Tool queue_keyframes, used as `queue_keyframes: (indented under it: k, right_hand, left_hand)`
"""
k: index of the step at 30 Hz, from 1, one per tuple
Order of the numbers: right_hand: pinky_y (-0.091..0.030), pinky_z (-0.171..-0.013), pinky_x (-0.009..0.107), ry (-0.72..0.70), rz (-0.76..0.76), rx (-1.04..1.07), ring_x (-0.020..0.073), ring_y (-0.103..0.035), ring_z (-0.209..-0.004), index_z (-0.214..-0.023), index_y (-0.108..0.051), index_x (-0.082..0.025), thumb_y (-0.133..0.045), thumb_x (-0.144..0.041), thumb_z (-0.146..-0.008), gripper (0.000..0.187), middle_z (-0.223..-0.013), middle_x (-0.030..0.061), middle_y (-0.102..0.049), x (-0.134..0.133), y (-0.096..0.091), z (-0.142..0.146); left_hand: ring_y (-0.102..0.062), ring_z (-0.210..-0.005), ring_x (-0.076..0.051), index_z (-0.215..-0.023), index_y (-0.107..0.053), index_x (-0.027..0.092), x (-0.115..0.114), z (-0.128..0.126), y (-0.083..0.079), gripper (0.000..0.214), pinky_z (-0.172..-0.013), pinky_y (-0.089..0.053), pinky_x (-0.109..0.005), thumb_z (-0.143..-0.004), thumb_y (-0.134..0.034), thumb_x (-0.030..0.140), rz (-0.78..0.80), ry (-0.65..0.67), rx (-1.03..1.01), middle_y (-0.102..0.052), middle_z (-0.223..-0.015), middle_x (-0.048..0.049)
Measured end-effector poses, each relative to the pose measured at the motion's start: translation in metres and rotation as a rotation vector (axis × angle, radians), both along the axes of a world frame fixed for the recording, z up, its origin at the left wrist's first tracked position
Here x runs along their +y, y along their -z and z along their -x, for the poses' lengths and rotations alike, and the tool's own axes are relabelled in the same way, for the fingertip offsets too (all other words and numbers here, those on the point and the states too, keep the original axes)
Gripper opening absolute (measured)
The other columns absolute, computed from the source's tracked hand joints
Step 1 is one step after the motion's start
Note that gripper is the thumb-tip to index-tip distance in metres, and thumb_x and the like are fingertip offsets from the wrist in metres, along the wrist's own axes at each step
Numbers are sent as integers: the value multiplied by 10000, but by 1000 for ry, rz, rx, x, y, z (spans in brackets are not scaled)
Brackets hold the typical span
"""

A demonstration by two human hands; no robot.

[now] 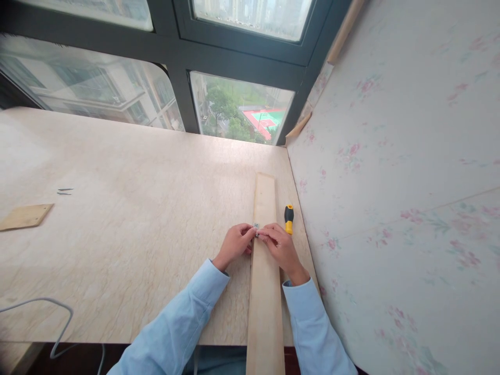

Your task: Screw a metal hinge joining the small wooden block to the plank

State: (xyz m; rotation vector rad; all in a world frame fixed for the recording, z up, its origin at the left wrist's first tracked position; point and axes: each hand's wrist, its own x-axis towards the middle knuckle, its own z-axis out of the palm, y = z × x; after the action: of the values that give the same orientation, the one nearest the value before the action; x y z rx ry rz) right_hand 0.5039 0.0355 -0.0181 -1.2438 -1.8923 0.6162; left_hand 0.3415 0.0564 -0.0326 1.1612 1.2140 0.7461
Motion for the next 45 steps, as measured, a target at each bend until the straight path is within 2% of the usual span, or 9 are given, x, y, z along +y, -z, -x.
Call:
queue_keyframes:
  k: [3,10,17,25,30,34,37,41,45]
  right_hand:
    - [-507,-744,313,2,-19,-26,177,-633,-837,-926,-693,-219,-559,-239,-953,138,-880,49,-663,1,0,1]
    - [-466,-652,283,70,3,-138,160,-570,-744,-845,-616,-208,-581,-292,-940,131,-818,33,-613,-4,-3,6]
    - [-431,-637,279,106,47,-65,148,-541,-696,-804,-620,-204,-570,-351,-949,212,-778,20,-612,-1,-3,4]
    - [-432,-669,280,123,-40,-106,148,-537,-710,-795,-599,-202,-541,-298,-963,202,-770,19,-605,-1,-2,2]
    - [-447,-651,278,273,-135,-133,157,-555,-721,-803,-614,-197,-535,-286,-956,193,-783,31,-621,-1,-7,-4]
    - [-473,-666,313,601,-209,-168,190,-590,-758,-890,-659,-178,-516,-331,-939,215,-863,73,-639,1,-3,-22]
    - [-476,-658,344,772,-99,-261,217,-608,-743,-1000,-678,-144,-575,-424,-879,322,-927,118,-652,3,6,-36]
    - [-404,-549,294,684,96,-352,195,-580,-593,-901,-704,-164,-596,-485,-837,345,-708,61,-664,4,15,-42]
    - [-360,-494,265,667,169,-242,167,-563,-538,-740,-695,-176,-610,-408,-798,253,-636,45,-673,5,13,-40]
  left_hand:
    - [-616,-562,-147,-886,-681,120,0,0,-1,273,-432,-512,-224,-883,-527,346,8,-5,11,-636,-754,-51]
    - [-617,-580,-147,-888,-689,129,0,-1,2,283,-434,-505,-209,-878,-538,368,-21,-10,34,-650,-757,-55]
    - [-634,-610,-152,-911,-684,117,0,-1,-2,254,-438,-515,-207,-872,-557,334,10,-1,23,-671,-813,-72]
    - [-628,-576,-144,-918,-673,117,0,1,-4,227,-442,-538,-234,-873,-560,310,22,-3,9,-684,-836,-70]
    - [-625,-552,-133,-906,-664,118,0,0,-5,208,-439,-532,-224,-879,-557,295,29,-2,11,-689,-823,-64]
    - [-614,-527,-120,-907,-661,122,0,1,-5,206,-429,-517,-209,-884,-552,296,32,4,16,-698,-832,-62]
    - [-615,-533,-117,-905,-662,122,0,1,-5,202,-425,-511,-202,-880,-559,294,23,1,18,-707,-876,-71]
    - [-622,-545,-122,-912,-664,123,1,1,-4,200,-426,-518,-212,-877,-562,291,30,-2,9,-713,-909,-79]
    - [-611,-534,-121,-910,-664,123,1,1,-2,196,-423,-518,-217,-876,-561,286,28,2,10,-707,-880,-72]
